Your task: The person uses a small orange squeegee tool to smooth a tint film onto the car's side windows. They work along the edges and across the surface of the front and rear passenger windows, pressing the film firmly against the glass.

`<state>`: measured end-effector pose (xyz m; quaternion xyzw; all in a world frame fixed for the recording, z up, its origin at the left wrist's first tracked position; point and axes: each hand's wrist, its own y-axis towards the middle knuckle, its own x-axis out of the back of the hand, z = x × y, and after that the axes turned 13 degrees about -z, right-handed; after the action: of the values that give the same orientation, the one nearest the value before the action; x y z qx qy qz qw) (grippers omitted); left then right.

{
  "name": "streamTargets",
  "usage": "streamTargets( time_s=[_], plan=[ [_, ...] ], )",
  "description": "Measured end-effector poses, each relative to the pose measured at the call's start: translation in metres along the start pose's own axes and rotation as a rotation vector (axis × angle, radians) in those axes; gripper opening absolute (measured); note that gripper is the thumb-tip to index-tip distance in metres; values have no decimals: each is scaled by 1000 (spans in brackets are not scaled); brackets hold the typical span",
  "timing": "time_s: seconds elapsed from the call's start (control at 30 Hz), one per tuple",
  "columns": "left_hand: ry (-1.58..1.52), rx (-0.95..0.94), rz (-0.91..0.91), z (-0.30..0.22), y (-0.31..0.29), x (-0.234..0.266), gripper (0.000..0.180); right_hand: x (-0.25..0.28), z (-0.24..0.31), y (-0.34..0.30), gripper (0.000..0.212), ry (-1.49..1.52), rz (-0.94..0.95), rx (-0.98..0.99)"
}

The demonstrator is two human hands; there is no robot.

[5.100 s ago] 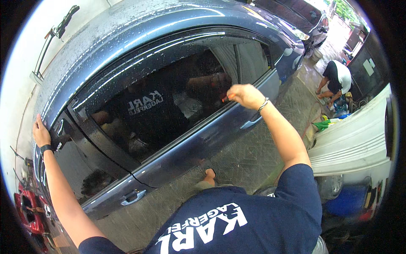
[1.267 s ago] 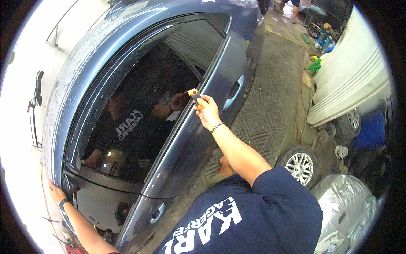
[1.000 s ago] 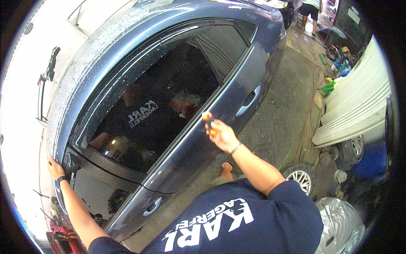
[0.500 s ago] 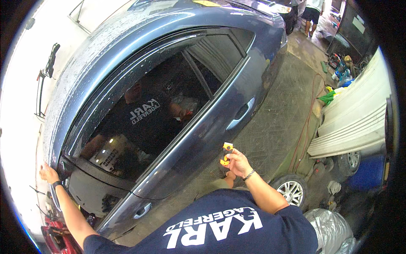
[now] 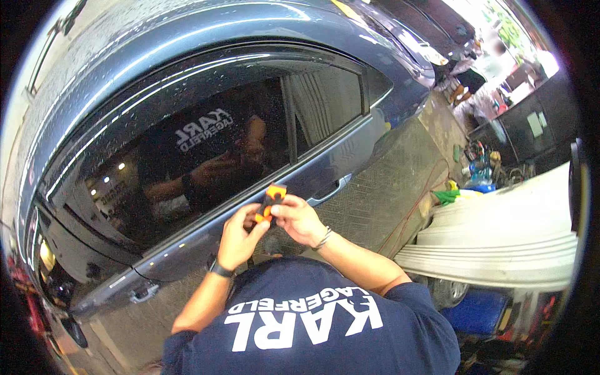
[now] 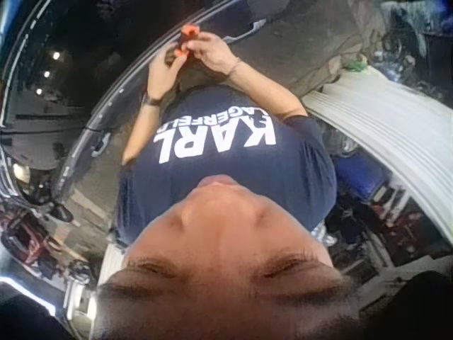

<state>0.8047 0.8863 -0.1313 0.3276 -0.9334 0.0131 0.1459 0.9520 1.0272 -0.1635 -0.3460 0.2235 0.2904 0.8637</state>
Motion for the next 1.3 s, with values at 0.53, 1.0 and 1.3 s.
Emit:
streamTargets(
  time_s=[0.53, 1.0, 1.3],
  plan=[
    [-131, 90, -701, -25, 19, -56, 15, 1, 321, 78, 23, -931, 118, 1087],
    [270, 115, -837, -30, 51, -69, 22, -25, 500, 260, 82, -1406, -465, 1499],
    [516, -126, -814, -34, 76, -113, 23, -22, 501, 256, 75, -1487, -520, 1400]
  ],
)
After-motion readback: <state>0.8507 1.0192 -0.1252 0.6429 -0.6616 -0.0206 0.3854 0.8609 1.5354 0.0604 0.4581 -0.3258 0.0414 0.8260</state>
